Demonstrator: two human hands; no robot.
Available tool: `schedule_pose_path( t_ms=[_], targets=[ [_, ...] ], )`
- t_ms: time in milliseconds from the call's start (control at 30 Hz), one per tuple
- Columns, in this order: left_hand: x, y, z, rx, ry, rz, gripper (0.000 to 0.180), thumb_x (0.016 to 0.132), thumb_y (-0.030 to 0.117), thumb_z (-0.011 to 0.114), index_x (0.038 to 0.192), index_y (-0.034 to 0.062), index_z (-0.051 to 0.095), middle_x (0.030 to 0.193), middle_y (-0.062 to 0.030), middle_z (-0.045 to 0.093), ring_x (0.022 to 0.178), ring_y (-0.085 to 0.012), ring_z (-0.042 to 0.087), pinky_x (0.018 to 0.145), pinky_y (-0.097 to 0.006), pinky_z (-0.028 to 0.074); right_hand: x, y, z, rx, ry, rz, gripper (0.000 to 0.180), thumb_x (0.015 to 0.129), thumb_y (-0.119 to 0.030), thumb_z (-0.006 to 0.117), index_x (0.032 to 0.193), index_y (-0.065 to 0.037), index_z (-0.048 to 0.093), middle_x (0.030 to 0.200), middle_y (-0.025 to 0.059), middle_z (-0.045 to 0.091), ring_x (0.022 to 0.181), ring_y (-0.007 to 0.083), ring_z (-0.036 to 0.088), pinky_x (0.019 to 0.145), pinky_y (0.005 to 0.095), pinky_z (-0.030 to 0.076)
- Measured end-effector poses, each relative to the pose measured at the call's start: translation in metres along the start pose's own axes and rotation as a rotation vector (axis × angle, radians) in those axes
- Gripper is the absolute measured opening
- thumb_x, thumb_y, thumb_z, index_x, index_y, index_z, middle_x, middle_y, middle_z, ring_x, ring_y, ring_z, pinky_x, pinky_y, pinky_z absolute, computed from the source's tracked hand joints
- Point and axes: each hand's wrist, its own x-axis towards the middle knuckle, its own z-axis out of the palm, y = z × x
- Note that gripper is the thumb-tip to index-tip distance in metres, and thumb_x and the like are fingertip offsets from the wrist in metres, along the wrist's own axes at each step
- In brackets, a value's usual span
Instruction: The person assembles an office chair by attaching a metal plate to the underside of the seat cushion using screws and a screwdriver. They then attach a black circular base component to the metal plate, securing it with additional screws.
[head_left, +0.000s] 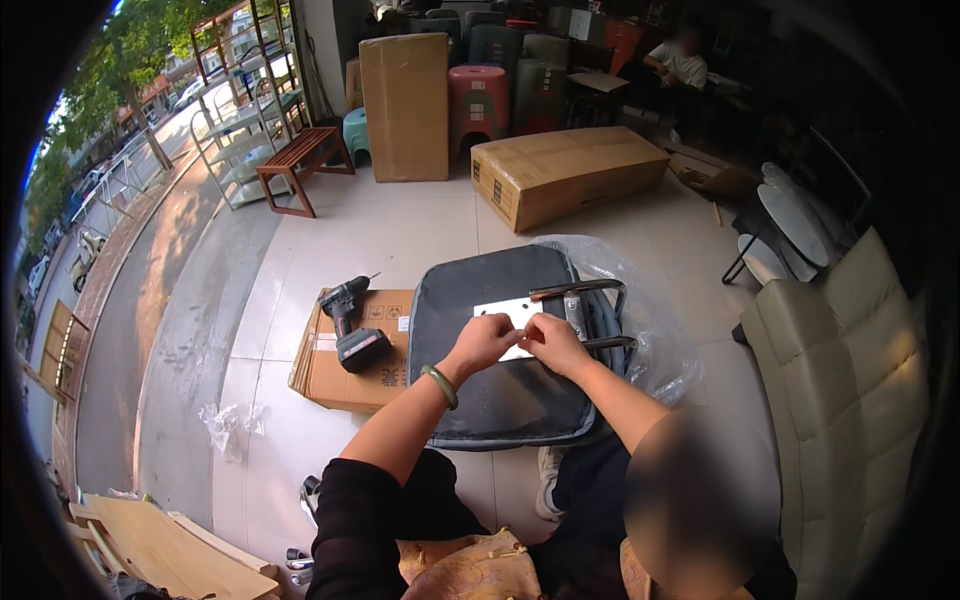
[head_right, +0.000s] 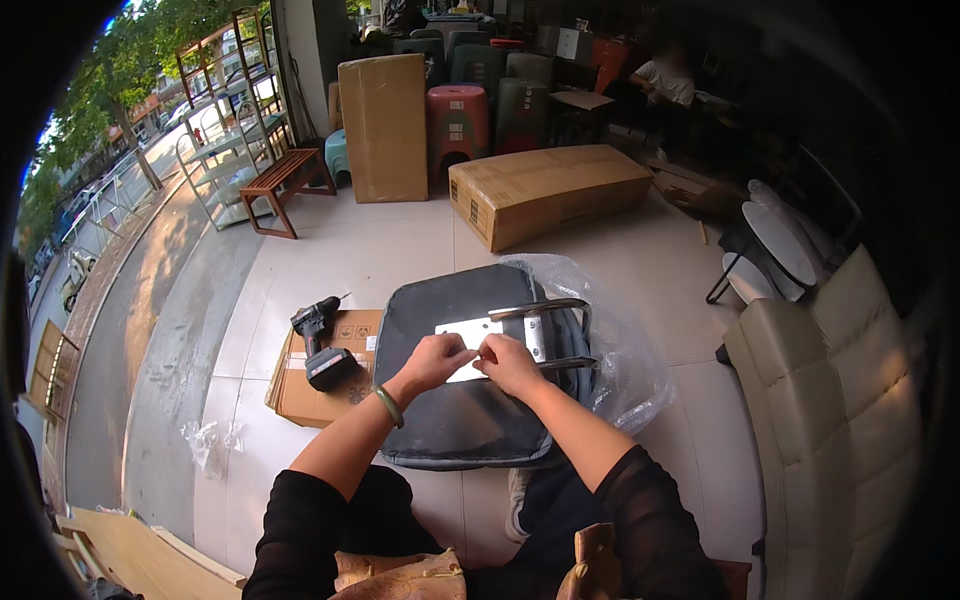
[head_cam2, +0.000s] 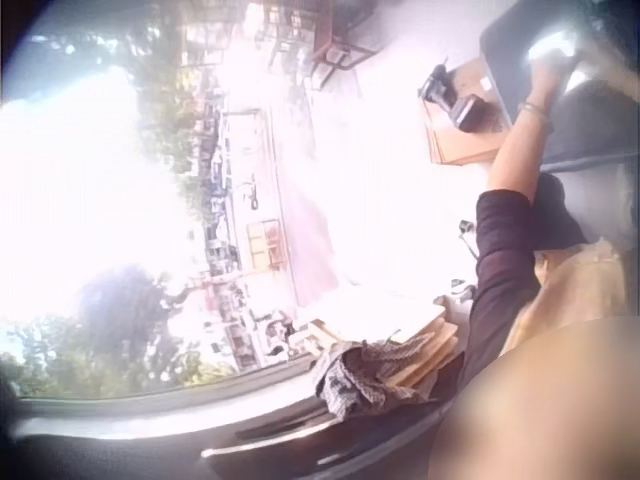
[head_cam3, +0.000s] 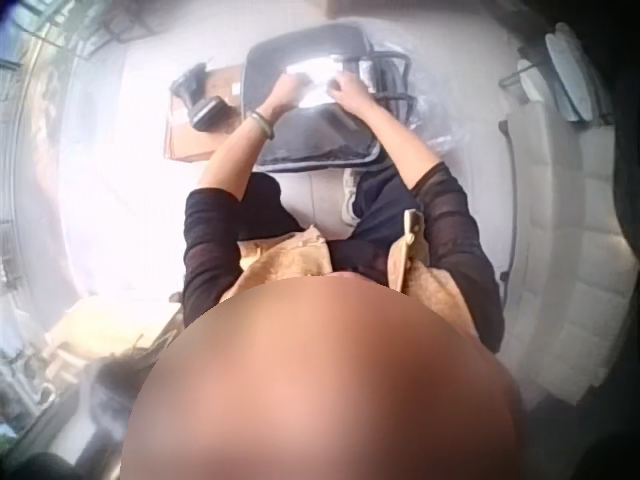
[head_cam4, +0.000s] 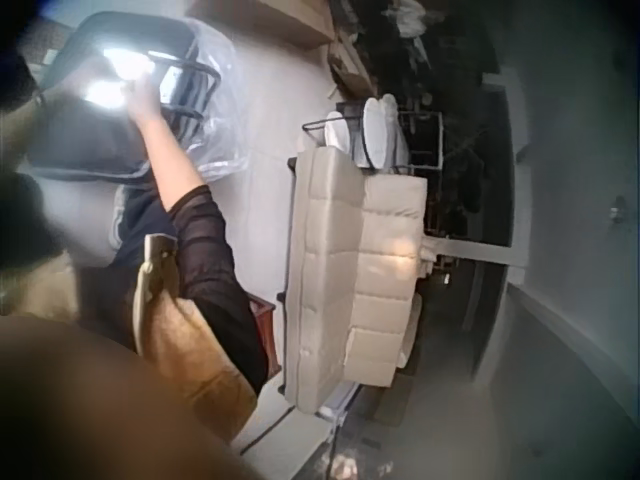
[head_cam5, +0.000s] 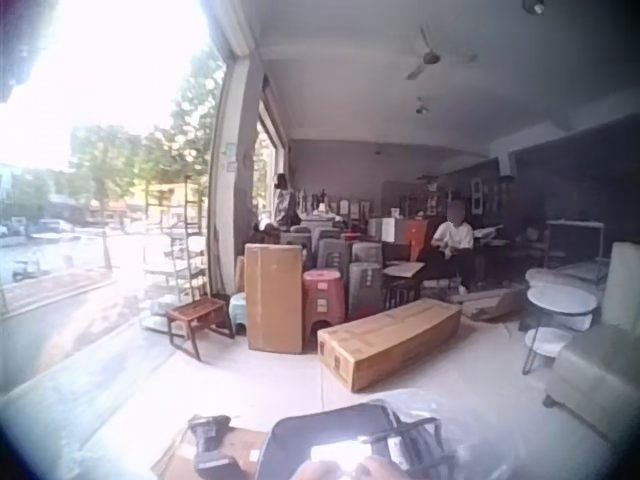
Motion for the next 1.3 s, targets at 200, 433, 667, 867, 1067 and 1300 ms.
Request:
schedule_pose_path(
  t_ms=[200, 433, 667, 867, 1067, 1300],
  targets=[
    [-0.001, 0.000, 0.008, -0.102, -0.094, -0.204, 0.045, 0.086, 0.043, 0.064, 0.086, -0.0017, 0.070, 0.077, -0.0172, 0.067, 0.072, -0.0250, 0.065, 0.069, -0.036, 0.050, -0.002, 0.005, 0.012, 0.094, 0.108, -0.051, 0.015, 0.081, -0.011, 0.071, 0.073, -0.002, 0.061, 0.077, 0.0106, 0.065, 0.070, 0.0270, 0.063, 0.062, 0.0357, 0.048],
    [-0.006, 0.001, 0.022, -0.029, 0.092, -0.175, 0.040, 0.089, 0.039, 0.064, 0.081, -0.0001, 0.067, 0.069, -0.0123, 0.063, 0.066, -0.0229, 0.059, 0.060, -0.036, 0.046, 0.002, 0.009, 0.010, 0.060, 0.048, -0.086, 0.009, 0.083, -0.014, 0.067, 0.080, -0.005, 0.069, 0.079, 0.0153, 0.066, 0.074, 0.0308, 0.066, 0.067, 0.0369, 0.050],
    [-0.006, 0.005, 0.032, 0.210, 0.267, -0.019, 0.032, 0.088, 0.032, 0.063, 0.082, 0.0008, 0.062, 0.071, -0.0180, 0.063, 0.066, -0.0369, 0.062, 0.061, -0.041, 0.048, 0.003, 0.010, 0.010, 0.126, 0.041, 0.020, 0.011, 0.082, -0.013, 0.069, 0.082, -0.003, 0.065, 0.077, 0.0150, 0.067, 0.074, 0.0317, 0.066, 0.065, 0.0388, 0.050],
    [-0.006, 0.018, 0.034, 0.291, 0.278, -0.062, 0.030, 0.087, 0.033, 0.065, 0.086, 0.0030, 0.063, 0.072, -0.0157, 0.064, 0.073, -0.0340, 0.065, 0.062, -0.041, 0.049, 0.001, 0.006, 0.007, 0.121, 0.054, 0.041, 0.012, 0.081, -0.014, 0.071, 0.083, -0.003, 0.065, 0.077, 0.0139, 0.068, 0.075, 0.0298, 0.067, 0.065, 0.0378, 0.051],
    [-0.009, 0.015, 0.015, 0.252, 0.171, 0.071, 0.017, 0.084, 0.022, 0.068, 0.088, 0.0067, 0.063, 0.084, -0.0120, 0.063, 0.081, -0.0330, 0.064, 0.068, -0.041, 0.050, -0.003, 0.007, 0.008, 0.102, 0.068, 0.060, 0.015, 0.080, -0.019, 0.072, 0.082, -0.004, 0.067, 0.079, 0.0146, 0.068, 0.076, 0.0305, 0.066, 0.067, 0.0391, 0.049],
    [-0.012, 0.013, 0.019, 0.550, 0.292, 0.220, 0.025, 0.087, 0.026, 0.066, 0.073, 0.0051, 0.064, 0.073, -0.0094, 0.062, 0.061, -0.0293, 0.064, 0.058, -0.040, 0.049, -0.003, 0.008, 0.011, 0.034, 0.047, 0.060, 0.013, 0.086, -0.019, 0.064, 0.086, -0.006, 0.067, 0.083, 0.0153, 0.068, 0.079, 0.0348, 0.065, 0.069, 0.0420, 0.050]
  ],
)
